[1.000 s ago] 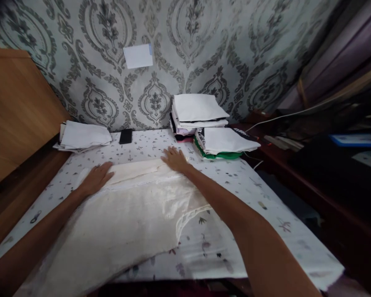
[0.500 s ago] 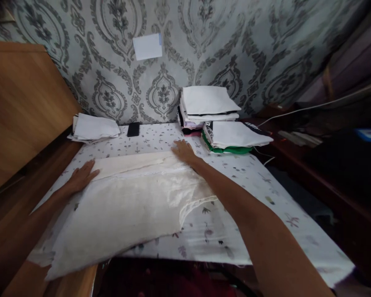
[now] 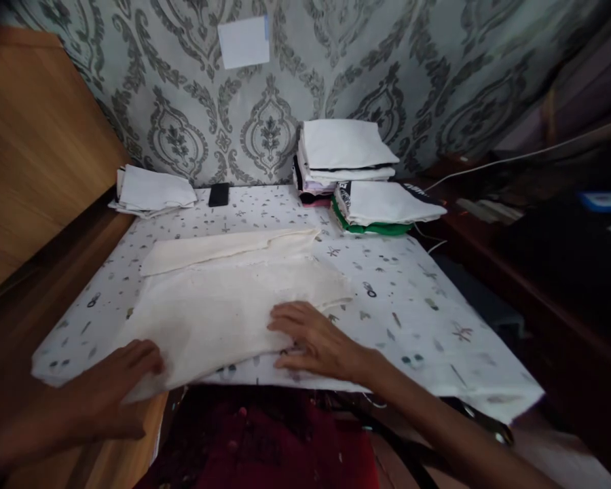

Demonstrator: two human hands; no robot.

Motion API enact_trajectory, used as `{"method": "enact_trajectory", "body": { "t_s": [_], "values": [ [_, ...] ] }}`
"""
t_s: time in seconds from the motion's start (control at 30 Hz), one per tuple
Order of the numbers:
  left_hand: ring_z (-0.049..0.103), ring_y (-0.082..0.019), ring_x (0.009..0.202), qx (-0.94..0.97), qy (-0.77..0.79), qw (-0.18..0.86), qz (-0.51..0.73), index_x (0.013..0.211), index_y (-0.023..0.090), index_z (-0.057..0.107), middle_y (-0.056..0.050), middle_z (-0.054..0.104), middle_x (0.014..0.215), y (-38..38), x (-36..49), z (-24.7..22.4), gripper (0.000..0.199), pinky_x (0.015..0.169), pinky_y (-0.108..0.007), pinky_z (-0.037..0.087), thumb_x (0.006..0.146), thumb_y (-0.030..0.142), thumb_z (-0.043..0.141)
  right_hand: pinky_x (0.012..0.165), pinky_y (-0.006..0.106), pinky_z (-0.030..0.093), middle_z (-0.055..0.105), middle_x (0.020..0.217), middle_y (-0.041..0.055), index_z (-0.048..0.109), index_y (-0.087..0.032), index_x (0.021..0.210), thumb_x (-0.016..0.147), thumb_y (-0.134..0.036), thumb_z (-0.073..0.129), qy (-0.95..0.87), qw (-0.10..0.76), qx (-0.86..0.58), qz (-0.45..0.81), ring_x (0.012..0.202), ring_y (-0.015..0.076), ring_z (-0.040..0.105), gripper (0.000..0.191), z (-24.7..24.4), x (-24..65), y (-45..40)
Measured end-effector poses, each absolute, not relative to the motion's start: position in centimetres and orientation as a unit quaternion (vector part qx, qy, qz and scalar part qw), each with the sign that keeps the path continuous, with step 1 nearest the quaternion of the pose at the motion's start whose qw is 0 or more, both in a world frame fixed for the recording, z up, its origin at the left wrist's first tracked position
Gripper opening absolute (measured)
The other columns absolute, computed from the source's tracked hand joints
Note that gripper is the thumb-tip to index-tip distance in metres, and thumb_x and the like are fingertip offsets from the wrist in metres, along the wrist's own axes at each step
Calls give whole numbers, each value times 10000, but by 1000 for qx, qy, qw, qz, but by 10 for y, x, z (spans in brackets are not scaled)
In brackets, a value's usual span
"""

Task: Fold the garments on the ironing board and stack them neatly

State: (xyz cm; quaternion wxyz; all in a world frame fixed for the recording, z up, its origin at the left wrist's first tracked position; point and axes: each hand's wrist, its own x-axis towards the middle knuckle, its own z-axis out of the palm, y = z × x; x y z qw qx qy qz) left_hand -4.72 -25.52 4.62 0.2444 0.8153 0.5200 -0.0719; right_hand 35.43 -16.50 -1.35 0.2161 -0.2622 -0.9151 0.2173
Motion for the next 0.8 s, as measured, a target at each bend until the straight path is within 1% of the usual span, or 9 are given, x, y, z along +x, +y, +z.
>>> {"method": "enact_trajectory", "body": {
  "t_s": [0.1, 0.2, 0.3, 0.4, 0.5, 0.6, 0.67, 0.73, 0.8],
  "values": [
    [497, -316, 1283, 824, 547, 125, -79, 1283, 254, 586, -111, 585, 1363, -276, -43, 8, 475, 1085, -503, 402, 811, 272, 543, 1142, 523, 379, 578, 1410, 144, 562, -228, 1374, 911, -534, 635, -927, 198, -260, 184, 1346, 279, 493, 560, -28, 351, -188],
    [485, -303, 1334, 821, 562, 75, -73, 1350, 258, 556, -111, 575, 1413, -279, -58, -13, 560, 1085, -518, 410, 822, 128, 421, 1127, 504, 410, 612, 1361, 147, 563, -202, 1346, 974, -378, 578, -924, 224, -271, 147, 1311, 252, 529, 412, -34, 348, -191],
    [572, -294, 1248, 814, 564, 119, -71, 1289, 260, 613, -105, 623, 1363, -269, -70, -2, 487, 1010, -470, 480, 867, 170, 387, 1059, 475, 481, 673, 1251, 126, 613, -193, 1237, 981, -237, 527, -924, 246, -270, 111, 1227, 236, 590, 274, -33, 344, -189],
    [656, -273, 1065, 785, 590, 185, -32, 1178, 252, 663, -99, 702, 1191, -251, -74, 25, 379, 924, -406, 514, 938, 332, 381, 1001, 465, 519, 693, 1199, 105, 639, -198, 1172, 950, -151, 504, -923, 244, -287, 84, 1184, 236, 611, 264, -32, 340, -187],
    [662, -232, 956, 754, 589, 286, 46, 1072, 249, 670, -55, 726, 1030, -224, -77, 48, 359, 846, -314, 522, 947, 472, 418, 973, 469, 523, 697, 1185, 108, 649, -194, 1147, 912, -124, 530, -917, 237, -314, 64, 1162, 250, 616, 273, -31, 339, -183],
    [635, -199, 800, 690, 606, 370, 143, 910, 233, 664, -9, 687, 837, -196, -79, 57, 378, 707, -257, 516, 866, 581, 525, 935, 460, 522, 717, 1098, 110, 668, -183, 1058, 915, -110, 510, -904, 226, -360, 58, 1062, 248, 647, 225, -26, 343, -174],
    [599, -183, 694, 624, 642, 392, 215, 836, 223, 650, 12, 643, 742, -178, -79, 56, 409, 611, -244, 490, 736, 619, 649, 891, 436, 525, 723, 994, 103, 669, -180, 975, 956, -154, 482, -887, 208, -406, 68, 967, 241, 661, 190, -19, 348, -163],
    [571, -170, 623, 555, 671, 413, 268, 823, 218, 639, 21, 625, 700, -161, -80, 53, 449, 544, -239, 458, 616, 603, 743, 828, 395, 524, 716, 910, 85, 657, -189, 932, 997, -232, 462, -869, 175, -456, 82, 877, 229, 661, 211, -10, 351, -149],
    [556, -159, 579, 512, 682, 436, 287, 849, 213, 635, 24, 624, 683, -144, -80, 49, 478, 506, -237, 436, 578, 581, 772, 746, 337, 503, 707, 852, 62, 639, -205, 898, 1012, -274, 459, -857, 131, -489, 97, 798, 210, 651, 223, 0, 350, -132]
  ]
}}
